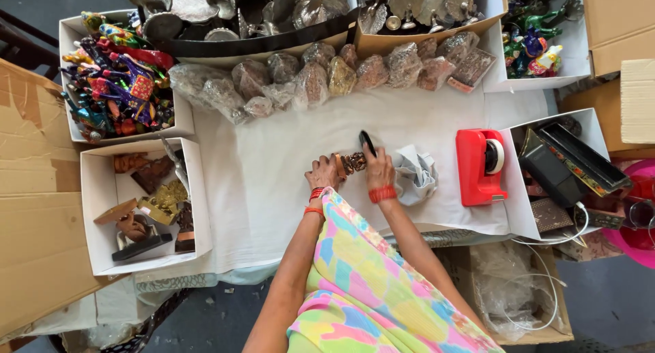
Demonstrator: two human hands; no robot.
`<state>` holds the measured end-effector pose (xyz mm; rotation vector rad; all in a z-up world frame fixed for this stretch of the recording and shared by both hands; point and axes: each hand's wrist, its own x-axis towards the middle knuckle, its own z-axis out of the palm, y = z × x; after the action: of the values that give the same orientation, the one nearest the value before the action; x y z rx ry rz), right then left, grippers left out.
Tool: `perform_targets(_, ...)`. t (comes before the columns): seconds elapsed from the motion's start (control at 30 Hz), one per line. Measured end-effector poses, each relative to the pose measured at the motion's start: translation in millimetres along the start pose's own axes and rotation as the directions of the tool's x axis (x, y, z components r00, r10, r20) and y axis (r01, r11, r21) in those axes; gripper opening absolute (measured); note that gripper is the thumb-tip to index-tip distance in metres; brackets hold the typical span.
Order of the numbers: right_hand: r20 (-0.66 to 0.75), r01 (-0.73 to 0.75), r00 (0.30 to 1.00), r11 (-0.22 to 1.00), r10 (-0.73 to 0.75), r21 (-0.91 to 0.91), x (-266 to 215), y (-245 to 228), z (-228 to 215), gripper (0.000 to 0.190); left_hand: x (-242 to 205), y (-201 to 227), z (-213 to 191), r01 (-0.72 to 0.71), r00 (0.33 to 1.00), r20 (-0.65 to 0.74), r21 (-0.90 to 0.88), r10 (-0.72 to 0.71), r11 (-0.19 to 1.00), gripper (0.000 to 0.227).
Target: The person cleans a small decorative figurine on a table covered with a white cloth. They use a black brush to scrub the figurine and then wipe it with a white cloth. The workspace is surrounded by open cardboard boxes containing various other decorative items.
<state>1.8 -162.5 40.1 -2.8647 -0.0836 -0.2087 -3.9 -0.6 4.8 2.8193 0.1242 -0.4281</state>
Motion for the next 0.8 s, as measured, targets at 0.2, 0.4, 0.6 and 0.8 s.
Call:
perform_targets(0.2, -0.039, -0.001, 0.999, 0.999, 0.0, -0.036, -69, 13, 17, 0.061, 2, 0, -2, -0.003, 1.0, -0.009, 0.016, 0.003, 1.0, 0.081)
perform_targets(0.4, 0.014, -0.108, 0.994, 0.994, 0.109, -0.023, 3, 11, 17, 0.064, 7, 0, 5, -0.013, 1.0, -0.008, 0.028, 0.013, 1.0, 0.079)
perform_targets(0.6, -0.034, -0.073, 0.997, 0.997, 0.074, 0.034, 33, 19, 11, 0.062, 0, 3, -9, -0.016, 1.0, -0.019, 0.027, 0.017, 1.0, 0.077)
perform_targets(0.8, -0.063, -0.009, 0.998, 0.999, 0.011, 0.046, -45, 6, 2, 0.068, -6, 6, -16, -0.001, 1.0, -0.025, 0.02, 0.002, 1.0, 0.075)
